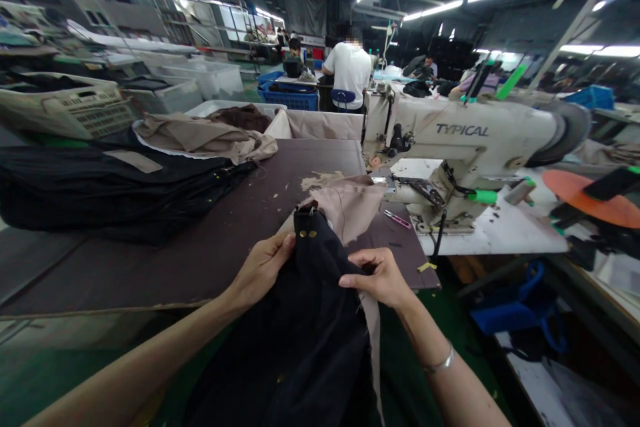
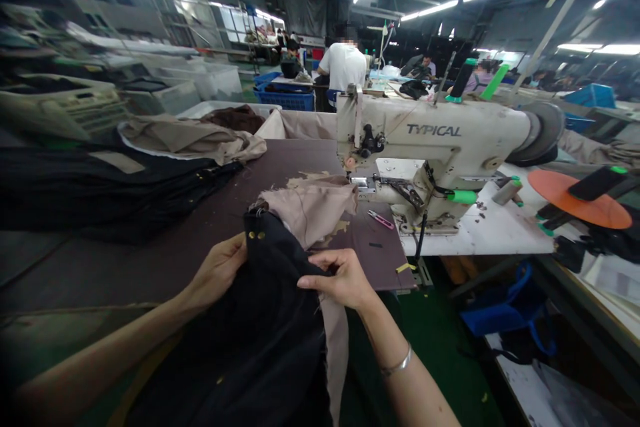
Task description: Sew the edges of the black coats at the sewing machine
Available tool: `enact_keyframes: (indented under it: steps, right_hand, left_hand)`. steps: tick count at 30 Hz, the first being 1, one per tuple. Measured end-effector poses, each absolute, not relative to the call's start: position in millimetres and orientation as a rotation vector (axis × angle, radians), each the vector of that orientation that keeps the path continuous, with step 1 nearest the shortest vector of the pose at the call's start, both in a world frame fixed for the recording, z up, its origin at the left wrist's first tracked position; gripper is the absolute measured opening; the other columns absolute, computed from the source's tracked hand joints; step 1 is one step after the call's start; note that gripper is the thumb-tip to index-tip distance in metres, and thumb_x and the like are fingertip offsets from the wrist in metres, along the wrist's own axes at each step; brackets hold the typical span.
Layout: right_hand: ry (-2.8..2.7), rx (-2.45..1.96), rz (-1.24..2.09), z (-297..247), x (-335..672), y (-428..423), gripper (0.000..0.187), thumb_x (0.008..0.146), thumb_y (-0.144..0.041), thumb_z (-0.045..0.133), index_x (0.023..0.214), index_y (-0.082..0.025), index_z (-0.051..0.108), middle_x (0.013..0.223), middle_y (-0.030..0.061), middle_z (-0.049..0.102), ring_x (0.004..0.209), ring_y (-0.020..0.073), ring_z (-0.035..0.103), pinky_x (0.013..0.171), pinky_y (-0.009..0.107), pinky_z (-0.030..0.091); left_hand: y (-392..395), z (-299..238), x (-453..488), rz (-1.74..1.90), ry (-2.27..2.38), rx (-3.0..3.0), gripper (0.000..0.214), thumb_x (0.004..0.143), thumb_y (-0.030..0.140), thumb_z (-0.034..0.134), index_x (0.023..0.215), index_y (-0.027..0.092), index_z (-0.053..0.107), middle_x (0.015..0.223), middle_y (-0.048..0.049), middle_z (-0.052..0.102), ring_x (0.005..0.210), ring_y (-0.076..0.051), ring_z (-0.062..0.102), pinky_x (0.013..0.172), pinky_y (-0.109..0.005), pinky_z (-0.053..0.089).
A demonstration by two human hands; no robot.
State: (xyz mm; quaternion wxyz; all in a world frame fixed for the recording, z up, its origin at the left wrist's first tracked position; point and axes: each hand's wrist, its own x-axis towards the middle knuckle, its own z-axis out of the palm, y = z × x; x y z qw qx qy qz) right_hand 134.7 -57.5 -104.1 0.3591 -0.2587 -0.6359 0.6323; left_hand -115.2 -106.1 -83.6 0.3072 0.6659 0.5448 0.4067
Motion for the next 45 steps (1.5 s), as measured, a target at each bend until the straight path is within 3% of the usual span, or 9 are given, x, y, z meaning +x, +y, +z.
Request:
enact_keyframes:
  steps: [5,11,17,23,26,29,35,40,45]
  right_hand:
    - [-1.795,-0.778,1.056,-102.8,136.5,-65.5,0.022,0.085,-0.038,0.071,0.091,-0.019,0.079,0.078,0.0037,0.072,0.066,0.0125,0.063,0.062,0.023,0.050]
    - [-1.844,-0.845,0.280,-110.0,129.3,-85.0,0.023,0.091,-0.021,0.062,0.109,-0.017,0.075,0.081,0.0066,0.072,0.070,0.0133,0.061,0.069,0.028,0.046]
    - [-1.585,-0.827,0.624,-107.3,127.5,-65.7,0.021,0.090,-0.029,0.064,0.104,-0.020,0.077,0.081,0.0033,0.072,0.069,0.0130,0.065,0.068,0.026,0.052]
    - [-1.472,-0.774,1.067,-93.8,142.1,-54.6,0.021,0.086,-0.031,0.068,0.102,-0.018,0.071,0.103,0.0056,0.072,0.096,0.0169,0.069,0.089,0.029,0.056]
    - [-1.555,-0.694,1.157,-70.7,140.7,-56.3,0.042,0.082,-0.024,0.070,0.122,-0.021,0.060,0.117,0.0059,0.067,0.102,0.0149,0.066,0.093,0.027,0.054]
    - [-1.620,-0.704,1.106,-52.8,131.3,-56.6,0.041,0.078,-0.015,0.067,0.118,-0.020,0.061,0.100,0.0019,0.067,0.086,0.0103,0.064,0.081,0.020,0.052]
    - [-1.479,-0.903,0.881,-56.6,114.9,-62.6,0.005,0.078,-0.018,0.062,0.081,-0.014,0.062,0.075,-0.0010,0.060,0.067,0.0076,0.053,0.064,0.018,0.044]
    - [-1.453,-0.813,0.946,-62.3,112.3,-64.8,0.015,0.080,-0.021,0.061,0.069,-0.014,0.054,0.063,-0.0033,0.050,0.059,0.0054,0.043,0.057,0.017,0.036]
    - [-1.467,-0.719,1.009,-66.3,114.4,-64.9,0.012,0.081,-0.018,0.059,0.072,-0.015,0.051,0.067,-0.0034,0.048,0.062,0.0058,0.042,0.059,0.017,0.036]
  left_hand:
    - [-117.7,-66.3,-121.0,0.866,1.552,2.404,0.035,0.095,0.034,0.050,0.125,0.018,0.052,0.117,-0.0094,0.062,0.104,-0.024,0.060,0.092,-0.033,0.047]
    - [-125.5,-69.3,-110.3,0.908,1.886,2.468,0.025,0.099,0.021,0.037,0.092,0.016,0.061,0.082,-0.0059,0.063,0.075,-0.020,0.060,0.072,-0.031,0.045]
    - [-101.0,-80.4,-92.1,1.295,1.532,1.416,0.045,0.100,0.053,0.034,0.087,0.017,0.058,0.067,-0.0018,0.059,0.061,-0.017,0.057,0.056,-0.026,0.046]
    - [-99.5,-53.3,-93.4,1.107,1.162,1.682,0.050,0.091,0.044,0.063,0.133,0.020,0.048,0.131,-0.0098,0.060,0.115,-0.024,0.061,0.100,-0.033,0.051]
    - [-100.8,-34.7,-97.5,0.961,1.197,1.935,0.046,0.090,0.035,0.064,0.131,0.021,0.050,0.131,-0.0094,0.061,0.117,-0.023,0.061,0.102,-0.034,0.049]
    - [-105.2,-26.1,-92.7,0.916,1.350,2.091,0.029,0.097,0.033,0.052,0.123,0.021,0.056,0.119,-0.0068,0.066,0.106,-0.021,0.065,0.092,-0.031,0.052]
    - [-122.6,-31.9,-82.2,0.956,1.570,2.283,0.062,0.083,0.027,0.067,0.139,0.024,0.041,0.126,-0.0054,0.063,0.110,-0.023,0.064,0.094,-0.032,0.049]
    - [-113.1,-37.4,-89.0,1.012,1.522,2.095,0.012,0.085,0.018,0.057,0.097,0.019,0.056,0.086,0.0002,0.066,0.078,-0.017,0.066,0.071,-0.025,0.050]
    - [-111.1,-45.0,-87.6,1.161,1.374,2.366,0.032,0.089,0.024,0.064,0.119,0.020,0.054,0.112,-0.0043,0.069,0.101,-0.017,0.067,0.089,-0.024,0.050]
